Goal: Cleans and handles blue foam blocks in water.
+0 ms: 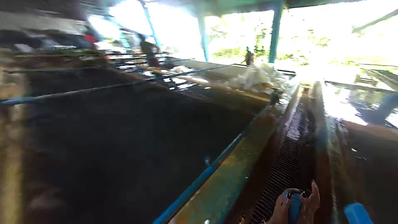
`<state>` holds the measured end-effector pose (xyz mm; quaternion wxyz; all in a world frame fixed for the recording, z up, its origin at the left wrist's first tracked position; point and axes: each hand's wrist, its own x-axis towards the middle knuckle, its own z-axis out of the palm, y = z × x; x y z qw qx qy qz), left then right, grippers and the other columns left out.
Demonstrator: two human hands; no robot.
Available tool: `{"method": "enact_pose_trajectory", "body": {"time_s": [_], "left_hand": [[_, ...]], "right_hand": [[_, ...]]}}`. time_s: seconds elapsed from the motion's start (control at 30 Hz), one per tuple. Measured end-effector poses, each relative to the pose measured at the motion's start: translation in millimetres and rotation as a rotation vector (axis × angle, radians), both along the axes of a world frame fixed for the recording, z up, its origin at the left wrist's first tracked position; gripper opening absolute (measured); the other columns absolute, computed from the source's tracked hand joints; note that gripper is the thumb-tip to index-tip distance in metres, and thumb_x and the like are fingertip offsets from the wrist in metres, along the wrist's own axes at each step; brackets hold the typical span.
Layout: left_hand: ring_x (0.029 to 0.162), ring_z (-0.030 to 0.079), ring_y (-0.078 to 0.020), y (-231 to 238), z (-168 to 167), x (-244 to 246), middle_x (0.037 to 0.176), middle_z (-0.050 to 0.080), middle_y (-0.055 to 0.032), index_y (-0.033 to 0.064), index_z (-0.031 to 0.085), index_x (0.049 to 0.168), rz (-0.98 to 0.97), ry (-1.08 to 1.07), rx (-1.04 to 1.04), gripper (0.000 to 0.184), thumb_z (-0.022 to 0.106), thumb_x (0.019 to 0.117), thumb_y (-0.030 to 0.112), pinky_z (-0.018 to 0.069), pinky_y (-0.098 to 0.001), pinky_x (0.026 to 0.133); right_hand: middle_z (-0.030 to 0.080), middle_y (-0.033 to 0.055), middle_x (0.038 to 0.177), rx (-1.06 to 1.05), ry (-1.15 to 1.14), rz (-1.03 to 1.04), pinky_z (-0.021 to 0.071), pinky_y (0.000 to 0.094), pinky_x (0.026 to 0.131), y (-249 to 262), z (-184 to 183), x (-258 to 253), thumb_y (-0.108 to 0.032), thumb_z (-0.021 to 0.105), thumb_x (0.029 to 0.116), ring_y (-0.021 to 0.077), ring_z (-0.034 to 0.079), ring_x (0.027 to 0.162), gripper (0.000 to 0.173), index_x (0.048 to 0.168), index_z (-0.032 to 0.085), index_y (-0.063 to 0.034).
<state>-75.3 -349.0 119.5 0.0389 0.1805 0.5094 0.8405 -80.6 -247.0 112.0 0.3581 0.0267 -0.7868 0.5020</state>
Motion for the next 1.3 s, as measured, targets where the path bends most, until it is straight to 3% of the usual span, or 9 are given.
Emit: {"method": "enact_pose_trajectory", "body": {"time_s": [0.17, 0.3, 0.47, 0.6, 0.9, 1.07, 1.13, 1.2, 1.3], "left_hand": [[0.085, 0.066, -0.0148, -151.1, 37.4, -0.1, 0.1, 0.065, -0.0113, -0.0021, 0.051, 0.128, 0.674, -0.246, 0.042, 0.046, 0.059, 0.0961, 0.03, 0.0583, -0.0353, 0.078], [0.099, 0.069, -0.016, -271.3, 47.7, 37.4, 0.113, 0.07, -0.0108, 0.0016, 0.053, 0.139, 0.39, -0.221, -0.117, 0.057, 0.057, 0.0995, 0.042, 0.0577, -0.0377, 0.091], [0.124, 0.056, -0.0327, -362.9, 44.4, 72.0, 0.132, 0.059, -0.0212, -0.0005, 0.063, 0.123, 0.421, 0.089, -0.78, 0.058, 0.087, 0.0744, 0.018, 0.0448, -0.0521, 0.107], [0.099, 0.068, -0.0156, -375.0, 29.7, 95.7, 0.111, 0.069, -0.0088, -0.0001, 0.059, 0.124, 0.501, -0.045, -0.394, 0.033, 0.066, 0.0916, 0.003, 0.0566, -0.0356, 0.092], [0.048, 0.047, -0.0062, -369.4, 27.7, 83.8, 0.059, 0.05, 0.0034, 0.0035, 0.057, 0.088, 0.931, -0.426, -0.012, 0.035, 0.037, 0.1116, 0.021, 0.0456, -0.0243, 0.05], [0.057, 0.058, -0.0074, -356.4, 20.8, 75.1, 0.069, 0.06, 0.0002, -0.0019, 0.058, 0.102, 0.914, -0.412, -0.101, 0.032, 0.036, 0.1116, 0.02, 0.054, -0.0264, 0.057], [0.091, 0.069, -0.0151, -345.7, 10.7, 71.3, 0.103, 0.071, -0.0087, -0.0043, 0.058, 0.123, 0.806, -0.295, -0.187, 0.036, 0.036, 0.1109, 0.022, 0.0588, -0.0367, 0.084], [0.123, 0.06, -0.0185, -340.5, -2.4, 71.1, 0.14, 0.059, -0.0141, -0.0007, 0.043, 0.148, 0.701, -0.249, -0.35, 0.049, 0.032, 0.1109, 0.029, 0.0508, -0.0401, 0.105], [0.129, 0.057, -0.0206, -339.5, -24.9, 76.1, 0.147, 0.053, -0.0152, 0.0066, 0.037, 0.156, 0.618, -0.403, -0.504, 0.057, 0.022, 0.112, 0.04, 0.0502, -0.0441, 0.106]], "right_hand": [[0.038, 0.0266, 0.157, -0.218, -0.213, 0.649, 0.0439, 0.0344, 0.114, -155.8, 28.9, 12.2, -0.053, 0.049, 0.1006, 0.0205, 0.048, 0.14, 0.096, 0.16, 0.005, 0.0083], [0.058, 0.0236, 0.139, -0.108, -0.488, 0.917, 0.0515, 0.0341, 0.107, -237.2, 34.8, 37.7, -0.025, 0.092, 0.0686, 0.0189, 0.062, 0.123, 0.113, 0.153, 0.026, 0.0116], [0.069, 0.0186, 0.118, -0.082, -0.837, 1.054, 0.0562, 0.0364, 0.097, -313.0, 30.9, 64.2, 0.002, 0.082, 0.0764, 0.0198, 0.068, 0.108, 0.057, 0.128, 0.059, 0.0087], [0.068, 0.0176, 0.103, -0.255, -0.884, 1.04, 0.0612, 0.0349, 0.077, -352.1, 8.7, 81.4, 0.01, 0.076, 0.0773, 0.0188, 0.069, 0.085, 0.055, 0.127, 0.052, 0.0089], [0.062, 0.0277, 0.134, 0.623, -0.712, 0.896, 0.0425, 0.0509, 0.113, -370.5, 11.4, 77.5, -0.019, 0.064, 0.0981, 0.038, 0.059, 0.128, 0.048, 0.138, 0.057, 0.0075], [0.064, 0.0218, 0.135, 0.449, -0.692, 0.908, 0.0442, 0.0462, 0.112, -361.3, 12.9, 70.4, -0.018, 0.063, 0.1003, 0.0309, 0.061, 0.127, 0.047, 0.142, 0.056, 0.0024], [0.063, 0.0236, 0.135, 0.28, -0.739, 0.85, 0.0448, 0.0483, 0.111, -348.5, 7.1, 63.9, -0.015, 0.067, 0.097, 0.0326, 0.06, 0.127, 0.051, 0.142, 0.053, 0.0043], [0.055, 0.0227, 0.145, 0.254, -0.686, 0.818, 0.0418, 0.0479, 0.116, -326.4, -7.8, 54.3, -0.023, 0.083, 0.0832, 0.0321, 0.054, 0.136, 0.083, 0.151, 0.042, 0.0026], [0.029, 0.0289, 0.162, 0.155, -0.689, 0.781, 0.0257, 0.0492, 0.125, -268.0, -21.1, 40.4, -0.038, 0.093, 0.0697, 0.0398, 0.03, 0.151, 0.127, 0.164, 0.015, -0.0026]]}}
